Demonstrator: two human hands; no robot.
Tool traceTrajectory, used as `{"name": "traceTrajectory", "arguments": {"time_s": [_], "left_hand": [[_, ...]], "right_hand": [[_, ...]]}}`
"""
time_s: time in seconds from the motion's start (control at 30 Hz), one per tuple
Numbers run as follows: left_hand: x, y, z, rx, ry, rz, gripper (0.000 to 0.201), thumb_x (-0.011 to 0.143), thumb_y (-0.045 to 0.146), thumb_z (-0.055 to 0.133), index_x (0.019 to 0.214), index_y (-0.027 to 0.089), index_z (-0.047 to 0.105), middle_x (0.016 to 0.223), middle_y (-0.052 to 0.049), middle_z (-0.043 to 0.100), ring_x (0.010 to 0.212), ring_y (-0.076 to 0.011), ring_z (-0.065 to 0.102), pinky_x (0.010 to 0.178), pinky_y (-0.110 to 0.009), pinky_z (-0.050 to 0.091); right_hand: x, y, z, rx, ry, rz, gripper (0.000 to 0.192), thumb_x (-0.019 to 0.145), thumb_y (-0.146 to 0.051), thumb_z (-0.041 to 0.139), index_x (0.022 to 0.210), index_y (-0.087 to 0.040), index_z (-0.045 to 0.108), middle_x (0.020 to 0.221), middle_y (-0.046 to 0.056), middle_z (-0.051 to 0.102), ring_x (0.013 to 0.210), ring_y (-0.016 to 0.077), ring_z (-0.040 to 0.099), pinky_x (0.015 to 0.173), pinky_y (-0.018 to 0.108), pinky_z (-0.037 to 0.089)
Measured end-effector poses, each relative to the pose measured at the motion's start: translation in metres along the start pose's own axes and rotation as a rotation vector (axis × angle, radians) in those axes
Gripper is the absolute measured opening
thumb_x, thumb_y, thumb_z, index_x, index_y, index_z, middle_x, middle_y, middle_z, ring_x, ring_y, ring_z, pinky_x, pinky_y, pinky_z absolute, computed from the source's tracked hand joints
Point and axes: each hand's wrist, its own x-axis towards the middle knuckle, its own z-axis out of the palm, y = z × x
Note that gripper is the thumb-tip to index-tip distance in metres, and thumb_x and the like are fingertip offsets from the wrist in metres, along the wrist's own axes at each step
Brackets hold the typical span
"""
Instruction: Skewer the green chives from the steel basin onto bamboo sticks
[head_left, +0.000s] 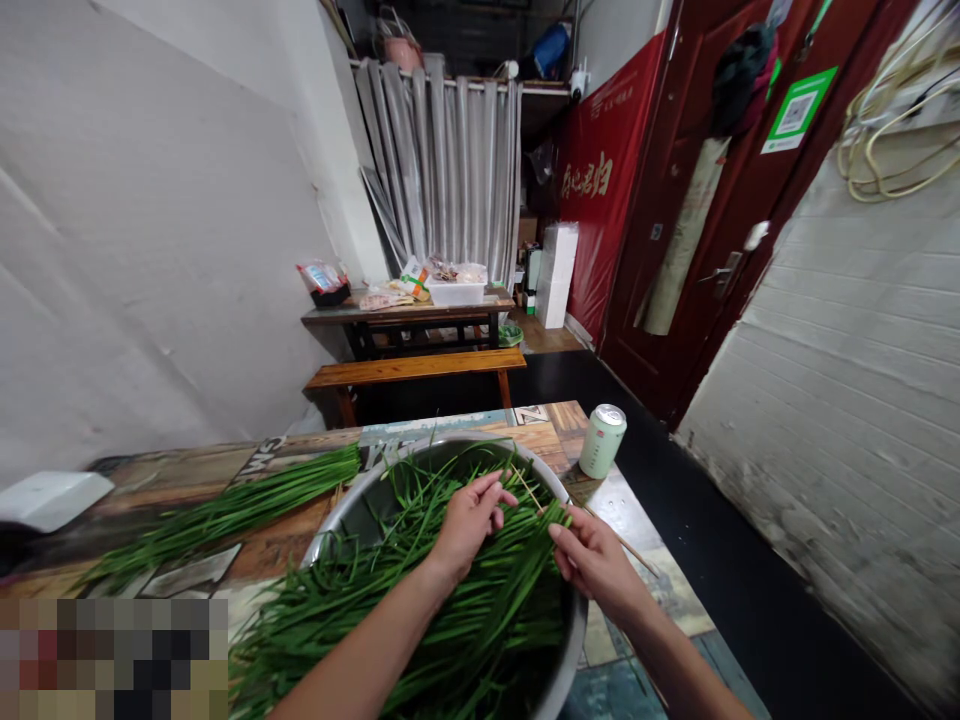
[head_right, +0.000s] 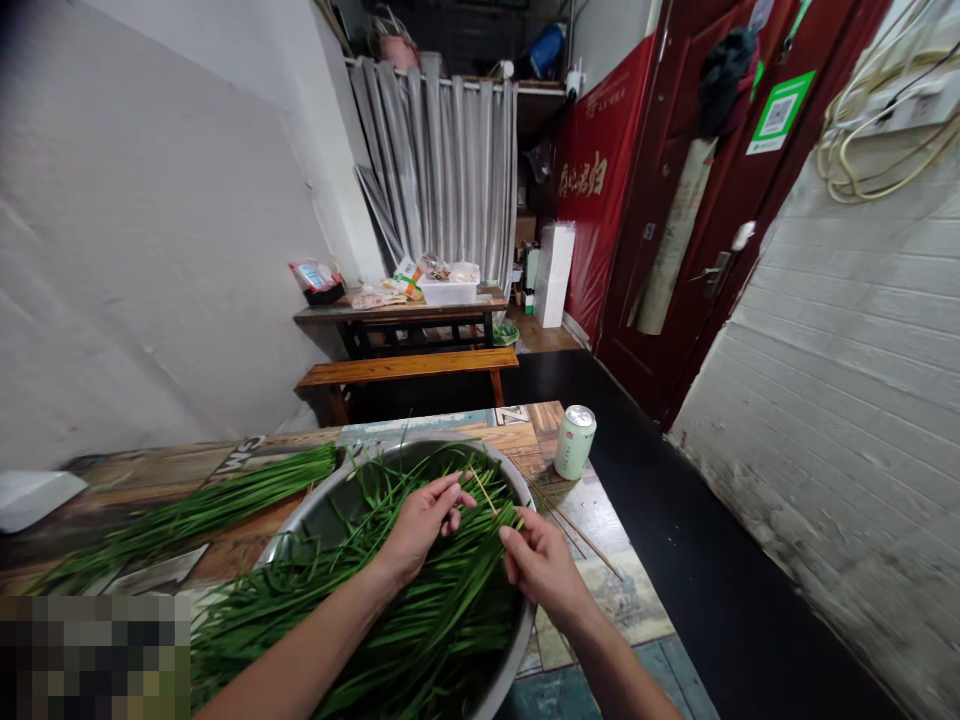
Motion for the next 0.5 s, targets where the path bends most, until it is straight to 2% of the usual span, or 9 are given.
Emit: {"name": "traceTrajectory", "arguments": {"time_s": [0.2,0.5], "left_hand": [[0.0017,-0.0019,-0.0009,-0.021,0.023,0.031,0.049,0.073,0.035,0.056,0.114,0.007,0.054,0.082,-0.009,0.067,0.048,-0.0068,0.049,0.043,-0.02,0.032],[-0.0006,0.0026,-0.0015,0.007,0.03,0.068,0.049,0.074,0.031,0.055,0.117,0.007,0.053,0.077,-0.008,0.066,0.045,-0.005,0.043,0.042,-0.019,0.029]], "right_hand": [[0.0009,-0.0033,0.0016,-0.004,-0.011,0.013,0.037,0.075,-0.05,0.056,0.086,-0.016,0.048,0.038,-0.012,0.041,0.026,0.0014,0.02,0.027,0.015,0.012],[0.0023,-0.0078,0.0055,0.012,-0.009,0.036,0.04,0.072,-0.053,0.058,0.083,-0.016,0.047,0.037,-0.012,0.04,0.027,0.0017,0.02,0.029,0.017,0.01]]}}
